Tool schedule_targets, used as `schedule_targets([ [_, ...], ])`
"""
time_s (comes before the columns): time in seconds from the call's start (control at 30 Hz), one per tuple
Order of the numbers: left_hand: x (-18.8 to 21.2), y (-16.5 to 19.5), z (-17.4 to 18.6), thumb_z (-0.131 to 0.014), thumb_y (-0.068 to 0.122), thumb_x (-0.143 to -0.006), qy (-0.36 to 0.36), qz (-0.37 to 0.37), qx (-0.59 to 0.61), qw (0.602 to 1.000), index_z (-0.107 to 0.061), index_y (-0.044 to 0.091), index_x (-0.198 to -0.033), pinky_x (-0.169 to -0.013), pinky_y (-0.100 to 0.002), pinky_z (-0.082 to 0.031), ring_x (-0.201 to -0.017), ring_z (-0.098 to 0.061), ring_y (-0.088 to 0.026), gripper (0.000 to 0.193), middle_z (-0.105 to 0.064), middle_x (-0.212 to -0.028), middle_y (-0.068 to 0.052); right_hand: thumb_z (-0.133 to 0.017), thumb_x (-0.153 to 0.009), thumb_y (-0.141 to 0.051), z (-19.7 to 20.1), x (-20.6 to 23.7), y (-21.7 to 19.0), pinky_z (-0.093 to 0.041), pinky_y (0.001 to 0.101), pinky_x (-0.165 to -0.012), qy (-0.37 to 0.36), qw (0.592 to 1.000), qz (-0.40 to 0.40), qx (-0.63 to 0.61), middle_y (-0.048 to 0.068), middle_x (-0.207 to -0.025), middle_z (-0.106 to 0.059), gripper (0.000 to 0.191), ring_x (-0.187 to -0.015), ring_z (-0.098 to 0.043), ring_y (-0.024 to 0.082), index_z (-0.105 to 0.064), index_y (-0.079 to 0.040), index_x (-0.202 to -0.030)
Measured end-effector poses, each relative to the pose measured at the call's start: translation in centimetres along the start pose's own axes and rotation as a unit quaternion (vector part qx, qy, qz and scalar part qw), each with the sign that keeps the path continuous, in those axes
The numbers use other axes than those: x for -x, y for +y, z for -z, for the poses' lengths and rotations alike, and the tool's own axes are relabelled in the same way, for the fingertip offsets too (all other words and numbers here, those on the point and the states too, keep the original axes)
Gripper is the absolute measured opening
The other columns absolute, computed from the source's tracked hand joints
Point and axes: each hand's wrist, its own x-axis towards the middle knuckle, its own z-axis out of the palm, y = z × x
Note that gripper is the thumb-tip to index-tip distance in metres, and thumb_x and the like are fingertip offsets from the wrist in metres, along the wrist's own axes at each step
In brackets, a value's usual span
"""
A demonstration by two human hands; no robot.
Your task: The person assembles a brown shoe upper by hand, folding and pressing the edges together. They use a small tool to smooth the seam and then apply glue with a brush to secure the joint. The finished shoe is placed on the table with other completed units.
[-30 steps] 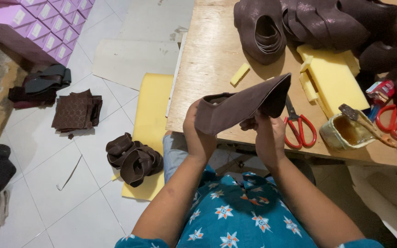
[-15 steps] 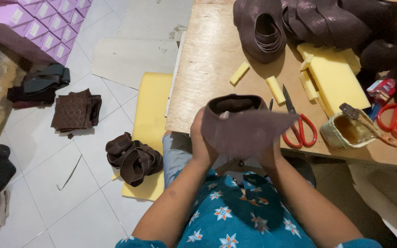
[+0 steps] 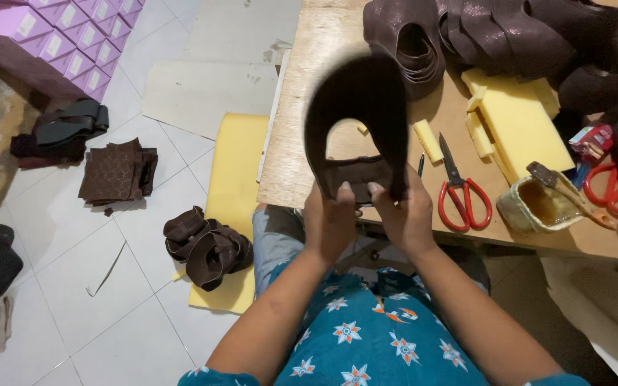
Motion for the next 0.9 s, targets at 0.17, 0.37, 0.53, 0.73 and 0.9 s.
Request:
schedule_targets([
  [0.17, -2.1, -2.4, 0.8, -0.059, 0.015, -0.093, -0.086, 0.204, 0.261, 0.94, -0.071, -0.007, -0.097, -0.049, -0.031, -0.045, -0.057, -0.06, -0.016, 0.026, -0.07, -0.071, -0.009, -0.061, -0.097, -0.005, 0.8, -0.6, -2.5, -0.052, 0.033, -0.101, -0.123, 0.952, 0.041, -0.278, 0.006, -0.141, -0.055, 0.059, -0.116, -0.06, 0.019, -0.044, 0.002, -0.154],
  [0.37, -2.3, -4.9, 1.0, -0.056, 0.019, -0.095, -0.181, 0.25, 0.372, 0.875, -0.06, -0.005, -0.109, -0.044, -0.028, -0.038, -0.053, -0.054, -0.013, 0.028, -0.063, -0.074, -0.005, -0.061, -0.098, -0.01, 1.2, -0.8, -3.8, -0.054, 0.0326, -0.077, -0.149, 0.915, -0.11, -0.359, 0.011, -0.116, -0.068, 0.045, -0.088, -0.063, 0.018, -0.053, 0.004, -0.14],
  [0.53, -2.7, -3.8, 1.6, -0.053, 0.034, -0.101, -0.004, 0.124, 0.306, 0.944, -0.05, 0.002, -0.138, -0.076, -0.025, -0.05, -0.086, -0.061, -0.007, 0.05, -0.065, -0.102, -0.002, -0.073, -0.095, -0.008, 1.7, -0.5, -4.9, -0.049, 0.0316, -0.073, -0.121, 0.986, -0.018, -0.117, 0.01, -0.095, -0.065, 0.031, -0.082, -0.06, 0.017, -0.068, 0.003, -0.124],
  [0.73, -5.1, -1.5, 4.6, -0.059, 0.02, -0.107, 0.019, 0.004, 0.438, 0.899, -0.057, -0.002, -0.137, -0.093, -0.03, -0.048, -0.102, -0.06, -0.013, 0.037, -0.064, -0.116, -0.006, -0.079, -0.075, -0.006, 3.5, -0.6, -7.4, -0.054, 0.0325, -0.071, -0.226, 0.942, 0.11, 0.222, 0.004, -0.096, -0.068, 0.032, -0.083, -0.069, 0.021, -0.076, -0.012, -0.106],
  [0.9, -5.3, -1.2, 6.2, -0.062, 0.003, -0.1, 0.011, 0.01, 0.438, 0.899, -0.062, -0.003, -0.127, -0.101, -0.036, -0.053, -0.109, -0.068, -0.02, 0.027, -0.071, -0.121, -0.013, -0.078, -0.066, -0.002, 3.7, -0.9, -7.2, -0.055, 0.0409, -0.078, -0.2, 0.891, 0.223, 0.34, 0.007, -0.1, -0.068, 0.033, -0.093, -0.068, 0.03, -0.078, -0.015, -0.096],
])
